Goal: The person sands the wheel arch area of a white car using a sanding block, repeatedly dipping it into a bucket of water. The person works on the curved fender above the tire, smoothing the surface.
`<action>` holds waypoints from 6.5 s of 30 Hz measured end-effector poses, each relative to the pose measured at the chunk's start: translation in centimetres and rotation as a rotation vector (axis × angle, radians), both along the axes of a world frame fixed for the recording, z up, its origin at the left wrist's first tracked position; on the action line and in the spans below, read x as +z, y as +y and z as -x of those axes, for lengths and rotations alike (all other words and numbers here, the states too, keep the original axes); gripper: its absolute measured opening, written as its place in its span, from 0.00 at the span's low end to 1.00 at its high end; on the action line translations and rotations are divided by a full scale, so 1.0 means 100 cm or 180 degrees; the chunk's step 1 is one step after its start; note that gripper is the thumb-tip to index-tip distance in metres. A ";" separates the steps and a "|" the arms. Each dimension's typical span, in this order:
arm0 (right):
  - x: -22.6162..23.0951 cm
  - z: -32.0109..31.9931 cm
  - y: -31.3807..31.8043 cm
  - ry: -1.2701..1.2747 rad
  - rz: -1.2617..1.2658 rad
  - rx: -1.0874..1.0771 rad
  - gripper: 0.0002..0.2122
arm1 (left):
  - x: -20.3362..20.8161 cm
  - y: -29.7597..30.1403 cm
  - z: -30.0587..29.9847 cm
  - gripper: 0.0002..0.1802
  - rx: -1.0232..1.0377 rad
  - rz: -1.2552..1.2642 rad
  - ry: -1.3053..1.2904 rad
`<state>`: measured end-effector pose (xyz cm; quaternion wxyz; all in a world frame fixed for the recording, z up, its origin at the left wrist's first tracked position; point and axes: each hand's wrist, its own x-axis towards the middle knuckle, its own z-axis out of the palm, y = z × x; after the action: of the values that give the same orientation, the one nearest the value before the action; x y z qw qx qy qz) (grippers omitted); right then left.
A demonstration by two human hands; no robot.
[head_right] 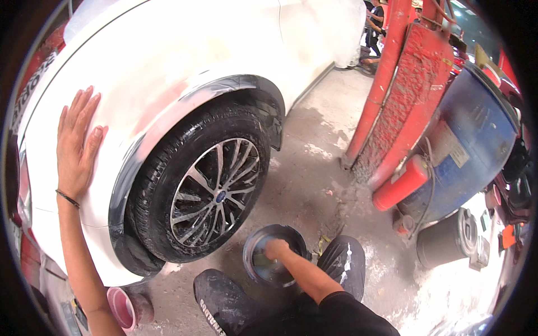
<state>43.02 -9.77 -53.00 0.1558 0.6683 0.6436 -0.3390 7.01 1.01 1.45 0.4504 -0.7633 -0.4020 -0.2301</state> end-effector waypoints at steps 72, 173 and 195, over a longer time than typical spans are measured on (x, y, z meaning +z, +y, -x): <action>0.111 0.053 0.016 0.4766 -0.2305 -0.0821 0.23 | -0.357 -0.127 -0.166 0.33 -0.2546 0.4256 -0.6900; 0.376 0.130 0.181 0.3769 -0.6754 -0.1361 0.12 | -0.632 -0.099 -0.159 0.27 0.0828 0.4665 -0.2928; 0.365 0.130 0.174 0.2931 -0.6699 -0.1158 0.12 | -0.601 -0.102 -0.164 0.25 0.0706 0.4542 -0.3164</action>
<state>30.05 7.68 -16.47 -0.7759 0.3638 0.4975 0.1348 23.37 -9.17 -58.61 -0.3421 -0.6307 -0.6716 -0.1846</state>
